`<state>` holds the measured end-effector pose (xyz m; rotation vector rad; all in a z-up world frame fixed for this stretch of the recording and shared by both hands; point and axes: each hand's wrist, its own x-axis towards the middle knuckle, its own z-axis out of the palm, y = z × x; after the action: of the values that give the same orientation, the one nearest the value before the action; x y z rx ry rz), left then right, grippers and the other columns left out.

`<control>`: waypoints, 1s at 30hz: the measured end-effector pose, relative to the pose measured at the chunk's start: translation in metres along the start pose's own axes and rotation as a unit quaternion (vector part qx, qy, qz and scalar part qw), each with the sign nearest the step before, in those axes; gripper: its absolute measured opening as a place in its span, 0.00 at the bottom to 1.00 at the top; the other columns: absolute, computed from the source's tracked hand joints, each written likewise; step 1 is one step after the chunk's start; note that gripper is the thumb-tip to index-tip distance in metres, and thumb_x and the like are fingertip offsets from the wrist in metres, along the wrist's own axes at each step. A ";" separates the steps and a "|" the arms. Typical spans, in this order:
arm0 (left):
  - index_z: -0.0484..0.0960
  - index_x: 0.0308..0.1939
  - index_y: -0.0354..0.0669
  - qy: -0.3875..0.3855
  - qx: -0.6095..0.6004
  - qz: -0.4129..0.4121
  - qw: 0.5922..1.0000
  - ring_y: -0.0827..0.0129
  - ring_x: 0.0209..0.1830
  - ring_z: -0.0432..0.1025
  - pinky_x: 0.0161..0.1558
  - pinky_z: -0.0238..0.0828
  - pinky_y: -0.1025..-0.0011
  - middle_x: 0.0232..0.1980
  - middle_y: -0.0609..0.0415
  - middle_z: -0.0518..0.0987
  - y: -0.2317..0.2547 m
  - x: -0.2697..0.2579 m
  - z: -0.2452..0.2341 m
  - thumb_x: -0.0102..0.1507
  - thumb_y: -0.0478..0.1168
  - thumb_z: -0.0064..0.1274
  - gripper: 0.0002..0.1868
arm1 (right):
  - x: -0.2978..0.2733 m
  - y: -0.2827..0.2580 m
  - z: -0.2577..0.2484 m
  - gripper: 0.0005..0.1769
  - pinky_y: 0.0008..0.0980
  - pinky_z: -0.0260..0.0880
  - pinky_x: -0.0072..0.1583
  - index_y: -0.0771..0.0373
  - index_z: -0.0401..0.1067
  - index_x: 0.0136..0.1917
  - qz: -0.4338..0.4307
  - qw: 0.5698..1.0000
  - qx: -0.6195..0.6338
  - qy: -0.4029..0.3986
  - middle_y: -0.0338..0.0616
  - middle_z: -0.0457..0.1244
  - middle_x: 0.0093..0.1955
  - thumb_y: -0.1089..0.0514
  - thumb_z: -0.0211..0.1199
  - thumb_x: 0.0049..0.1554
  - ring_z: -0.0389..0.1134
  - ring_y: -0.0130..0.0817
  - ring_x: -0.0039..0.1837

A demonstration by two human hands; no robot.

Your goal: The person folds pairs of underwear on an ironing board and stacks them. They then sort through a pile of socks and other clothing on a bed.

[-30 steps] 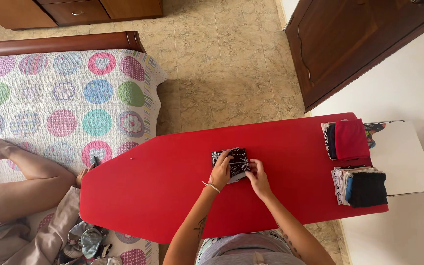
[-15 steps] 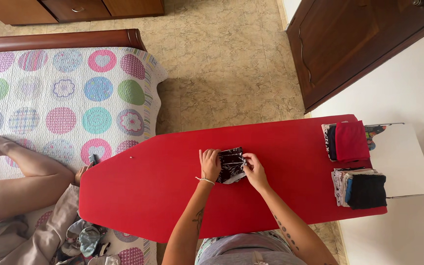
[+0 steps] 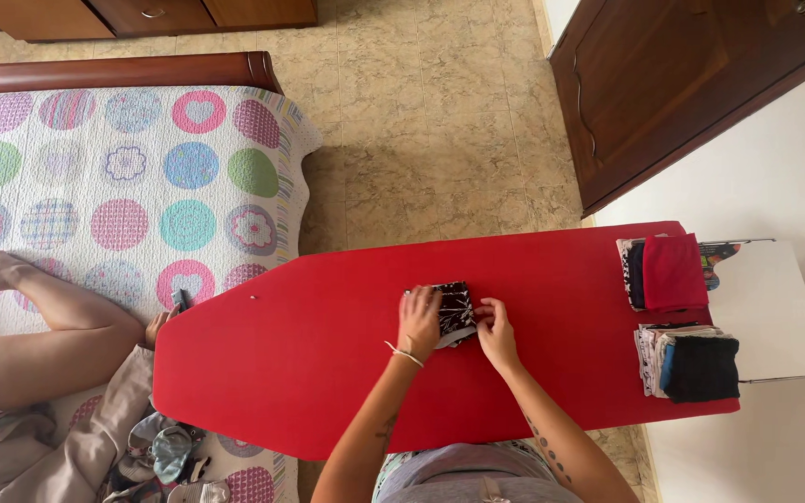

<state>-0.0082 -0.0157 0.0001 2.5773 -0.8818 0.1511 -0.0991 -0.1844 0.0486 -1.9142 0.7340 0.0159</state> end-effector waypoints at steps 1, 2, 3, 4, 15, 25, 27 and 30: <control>0.73 0.69 0.54 0.000 0.000 0.000 1.000 0.55 0.76 0.58 0.75 0.52 0.49 0.72 0.50 0.67 0.006 -0.004 -0.002 0.65 0.34 0.46 0.27 | -0.004 -0.002 -0.001 0.28 0.39 0.74 0.55 0.53 0.60 0.71 0.000 1.000 0.000 0.000 0.47 0.66 0.61 0.67 0.51 0.58 0.69 0.39 0.57; 0.68 0.73 0.52 -0.023 0.009 0.005 1.000 0.55 0.77 0.57 0.74 0.52 0.52 0.76 0.49 0.63 0.013 -0.009 -0.004 0.69 0.38 0.41 0.26 | -0.009 -0.004 -0.003 0.30 0.39 0.74 0.56 0.56 0.59 0.72 -0.010 1.000 -0.003 -0.012 0.50 0.65 0.62 0.68 0.53 0.57 0.69 0.40 0.57; 0.63 0.77 0.51 -0.046 0.017 0.010 0.999 0.55 0.77 0.57 0.74 0.51 0.55 0.80 0.48 0.58 0.019 -0.013 -0.006 0.73 0.42 0.37 0.26 | -0.014 -0.007 -0.004 0.33 0.39 0.74 0.56 0.58 0.58 0.73 -0.020 0.999 -0.007 -0.024 0.52 0.65 0.62 0.70 0.54 0.55 0.68 0.40 0.57; 0.63 0.77 0.51 -0.046 0.017 0.009 0.999 0.55 0.77 0.57 0.74 0.51 0.55 0.80 0.48 0.58 0.017 -0.015 -0.008 0.73 0.42 0.37 0.26 | -0.019 -0.013 -0.006 0.33 0.39 0.74 0.56 0.58 0.58 0.73 -0.021 0.999 -0.007 -0.025 0.52 0.65 0.62 0.70 0.54 0.55 0.68 0.40 0.57; 0.54 0.82 0.60 -0.136 -0.065 -0.026 0.988 0.57 0.83 0.47 0.79 0.40 0.58 0.85 0.51 0.47 0.017 -0.012 -0.023 0.77 0.54 0.27 0.29 | -0.018 -0.044 0.004 0.47 0.48 0.59 0.74 0.57 0.47 0.83 0.075 0.988 0.116 -0.071 0.65 0.53 0.76 0.54 0.68 0.58 0.54 0.58 0.78; 0.50 0.83 0.45 -0.135 -0.457 -0.190 0.859 0.48 0.83 0.43 0.81 0.39 0.57 0.84 0.40 0.48 0.048 -0.006 -0.057 0.78 0.54 0.27 0.32 | -0.001 -0.069 0.016 0.46 0.40 0.73 0.59 0.61 0.54 0.80 0.080 0.962 0.258 -0.043 0.62 0.61 0.66 0.72 0.64 0.51 0.67 0.45 0.60; 0.44 0.85 0.51 -0.131 -0.618 -0.209 0.747 0.48 0.84 0.38 0.80 0.35 0.54 0.85 0.40 0.44 0.067 0.000 -0.103 0.77 0.59 0.25 0.35 | -0.020 -0.098 0.006 0.47 0.39 0.74 0.59 0.57 0.56 0.79 0.010 0.975 0.211 -0.064 0.59 0.64 0.64 0.71 0.62 0.48 0.69 0.44 0.60; 0.48 0.83 0.50 -0.054 -0.834 -0.216 0.506 0.46 0.72 0.67 0.64 0.70 0.45 0.75 0.35 0.66 0.057 -0.004 -0.050 0.74 0.67 0.37 0.41 | -0.038 -0.117 0.000 0.44 0.33 0.76 0.55 0.52 0.59 0.77 -0.055 0.992 0.096 -0.056 0.49 0.70 0.60 0.70 0.63 0.49 0.72 0.37 0.55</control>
<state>-0.0448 -0.0332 0.0646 0.7689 -0.0357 -0.6923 -0.0722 -0.1342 0.1572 -1.7516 0.5338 -0.0164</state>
